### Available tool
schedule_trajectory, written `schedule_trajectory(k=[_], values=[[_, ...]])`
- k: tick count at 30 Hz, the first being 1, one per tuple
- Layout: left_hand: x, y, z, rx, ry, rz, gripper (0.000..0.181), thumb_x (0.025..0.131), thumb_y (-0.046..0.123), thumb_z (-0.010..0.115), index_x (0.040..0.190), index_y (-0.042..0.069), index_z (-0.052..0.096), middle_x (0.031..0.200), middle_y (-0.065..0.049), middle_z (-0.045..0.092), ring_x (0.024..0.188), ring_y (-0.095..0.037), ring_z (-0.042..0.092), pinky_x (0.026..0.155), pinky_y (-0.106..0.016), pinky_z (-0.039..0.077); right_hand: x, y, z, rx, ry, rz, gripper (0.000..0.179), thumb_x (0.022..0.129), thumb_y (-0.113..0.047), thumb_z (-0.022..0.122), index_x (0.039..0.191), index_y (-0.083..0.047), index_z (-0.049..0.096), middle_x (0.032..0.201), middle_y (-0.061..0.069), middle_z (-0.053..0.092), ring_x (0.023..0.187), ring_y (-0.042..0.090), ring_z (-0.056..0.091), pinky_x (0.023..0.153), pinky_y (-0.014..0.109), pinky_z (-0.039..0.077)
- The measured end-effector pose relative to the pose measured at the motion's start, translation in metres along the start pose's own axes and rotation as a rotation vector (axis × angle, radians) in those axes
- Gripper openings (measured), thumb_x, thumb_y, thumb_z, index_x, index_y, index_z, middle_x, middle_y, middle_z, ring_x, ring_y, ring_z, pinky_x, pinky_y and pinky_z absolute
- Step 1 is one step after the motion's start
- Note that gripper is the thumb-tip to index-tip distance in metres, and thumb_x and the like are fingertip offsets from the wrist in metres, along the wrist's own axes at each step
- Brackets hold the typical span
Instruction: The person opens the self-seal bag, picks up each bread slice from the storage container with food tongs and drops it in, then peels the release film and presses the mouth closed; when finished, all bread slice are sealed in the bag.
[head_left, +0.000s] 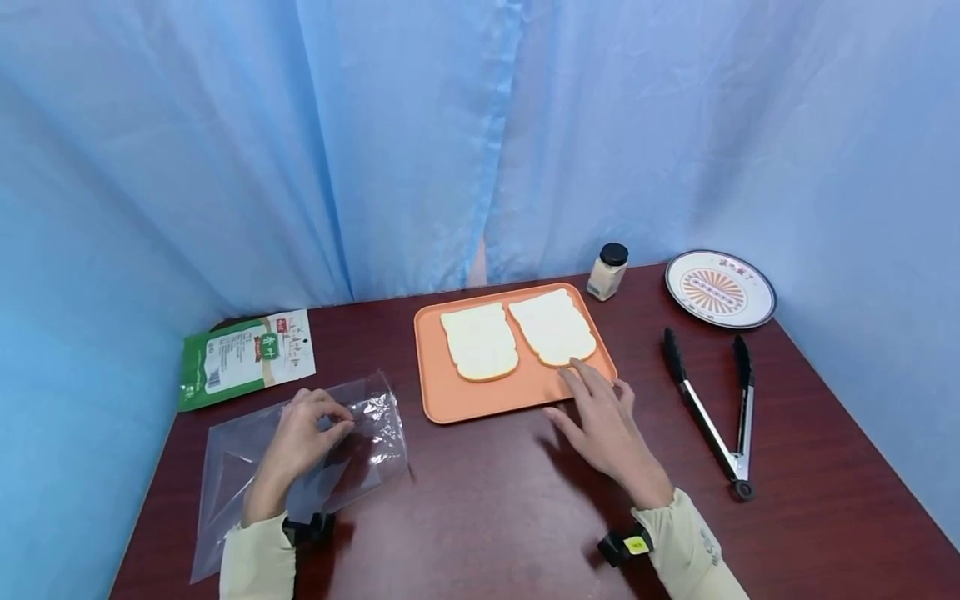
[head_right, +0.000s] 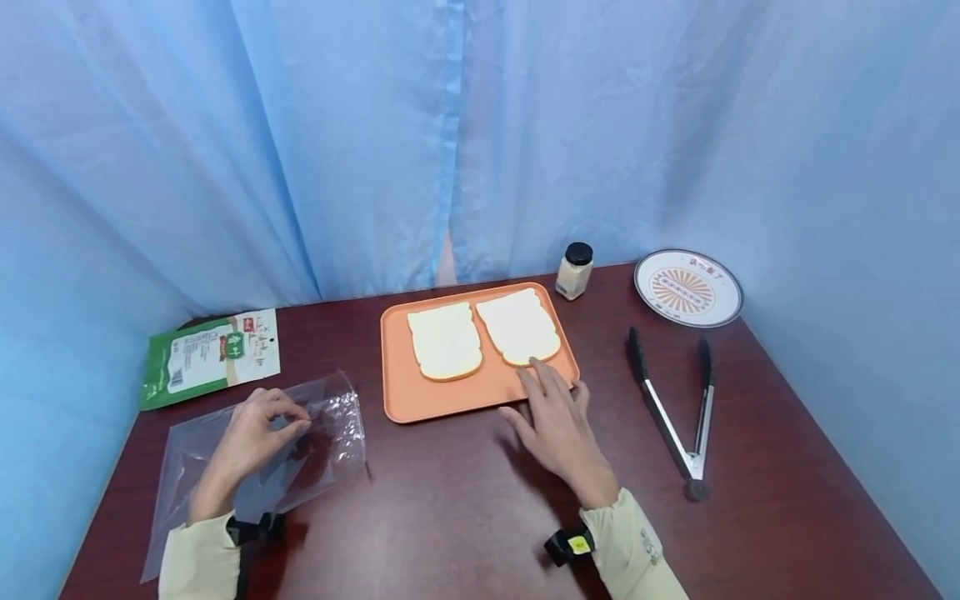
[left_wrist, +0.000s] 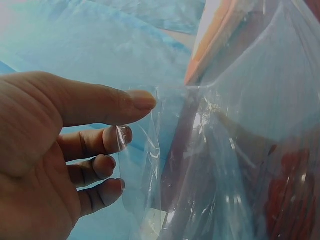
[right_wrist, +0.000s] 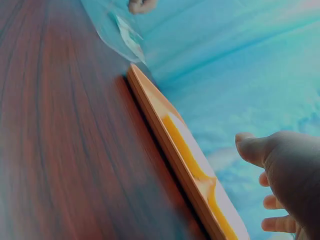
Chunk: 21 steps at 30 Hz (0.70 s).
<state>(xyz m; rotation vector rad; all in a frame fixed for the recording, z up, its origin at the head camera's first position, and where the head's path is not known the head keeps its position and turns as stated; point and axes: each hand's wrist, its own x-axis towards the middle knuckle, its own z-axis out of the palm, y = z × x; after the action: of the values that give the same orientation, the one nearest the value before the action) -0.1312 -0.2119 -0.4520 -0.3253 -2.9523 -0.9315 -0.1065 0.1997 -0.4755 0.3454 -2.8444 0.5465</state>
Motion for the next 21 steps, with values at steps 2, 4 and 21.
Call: schedule_trajectory(k=[2, 4, 21], values=[[0.000, 0.000, 0.001, -0.003, 0.001, -0.001, 0.006, 0.082, 0.008, 0.081, 0.085, 0.004, 0.078, 0.085, -0.005, 0.064, 0.090, -0.023, 0.051, 0.086, -0.047, 0.036, -0.005, 0.009, -0.003, -0.008, 0.005, 0.036, 0.064, 0.093, -0.042, 0.069, 0.143, -0.007, 0.050, 0.152, 0.021, 0.046, 0.137, 0.038, 0.046, 0.106, 0.069, 0.024], [0.000, 0.000, 0.001, -0.004, 0.004, 0.000, 0.006, 0.081, 0.008, 0.081, 0.084, 0.003, 0.078, 0.085, -0.005, 0.064, 0.089, -0.023, 0.050, 0.085, -0.046, 0.036, -0.011, 0.019, -0.006, -0.009, 0.011, 0.072, 0.064, 0.093, -0.040, 0.069, 0.144, -0.006, 0.049, 0.152, 0.022, 0.045, 0.137, 0.040, 0.045, 0.106, 0.070, 0.023], [0.000, 0.003, 0.000, -0.014, -0.017, -0.043, 0.004, 0.083, 0.005, 0.079, 0.087, 0.005, 0.078, 0.088, -0.007, 0.065, 0.093, -0.024, 0.050, 0.090, -0.050, 0.036, -0.044, 0.099, -0.044, 0.029, 0.161, 0.392, 0.062, 0.102, -0.041, 0.055, 0.146, 0.001, 0.042, 0.155, 0.030, 0.035, 0.140, 0.051, 0.033, 0.101, 0.075, 0.018]])
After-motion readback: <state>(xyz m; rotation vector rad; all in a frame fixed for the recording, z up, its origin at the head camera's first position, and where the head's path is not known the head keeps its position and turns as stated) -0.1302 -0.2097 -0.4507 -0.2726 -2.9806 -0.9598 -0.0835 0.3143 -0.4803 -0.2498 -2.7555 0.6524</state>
